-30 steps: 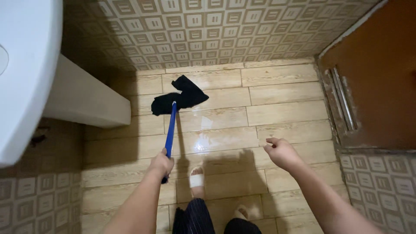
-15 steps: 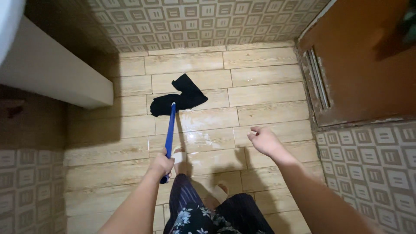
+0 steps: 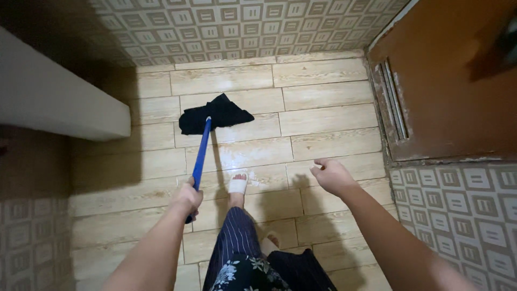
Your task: The recorder mops the bathroom floor using a cloth attached to a handle, and then washes the cloth in the sink.
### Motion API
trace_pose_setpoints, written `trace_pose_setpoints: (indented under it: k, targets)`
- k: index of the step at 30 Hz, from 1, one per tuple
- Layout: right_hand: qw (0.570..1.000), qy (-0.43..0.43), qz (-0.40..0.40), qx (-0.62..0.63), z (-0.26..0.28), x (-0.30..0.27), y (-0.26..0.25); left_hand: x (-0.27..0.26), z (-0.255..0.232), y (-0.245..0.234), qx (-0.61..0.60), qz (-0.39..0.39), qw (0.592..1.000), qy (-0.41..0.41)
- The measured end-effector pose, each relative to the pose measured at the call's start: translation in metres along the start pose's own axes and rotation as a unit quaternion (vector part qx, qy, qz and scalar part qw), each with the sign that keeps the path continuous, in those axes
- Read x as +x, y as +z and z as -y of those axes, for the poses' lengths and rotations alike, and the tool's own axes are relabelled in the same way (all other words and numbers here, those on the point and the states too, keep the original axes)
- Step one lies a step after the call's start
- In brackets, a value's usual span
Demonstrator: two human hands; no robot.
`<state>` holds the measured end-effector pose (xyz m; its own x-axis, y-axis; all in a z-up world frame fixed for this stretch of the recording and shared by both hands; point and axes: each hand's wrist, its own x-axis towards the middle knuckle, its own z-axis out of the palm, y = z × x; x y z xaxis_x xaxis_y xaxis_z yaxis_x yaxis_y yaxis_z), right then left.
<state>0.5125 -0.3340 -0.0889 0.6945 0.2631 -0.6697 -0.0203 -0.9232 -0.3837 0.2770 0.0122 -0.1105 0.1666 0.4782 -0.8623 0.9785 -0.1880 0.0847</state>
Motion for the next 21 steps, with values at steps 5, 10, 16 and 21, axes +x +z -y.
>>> trace_pose_setpoints:
  k: [5,10,16,21]
  targets:
    - [0.999,0.023,0.004,-0.033,0.045,0.032,-0.026,0.045,-0.039,-0.044,0.011,-0.005,1.000,0.015]
    - [0.999,0.037,-0.003,-0.033,0.088,0.064,-0.038,0.066,-0.085,-0.088,0.072,-0.002,0.997,0.037]
    - [0.999,0.022,-0.008,-0.040,0.109,0.116,-0.051,0.075,-0.131,-0.135,0.046,0.014,0.999,-0.005]
    - [0.998,0.024,-0.021,-0.045,0.117,0.142,-0.055,0.097,-0.149,-0.165,0.058,0.017,0.998,0.024]
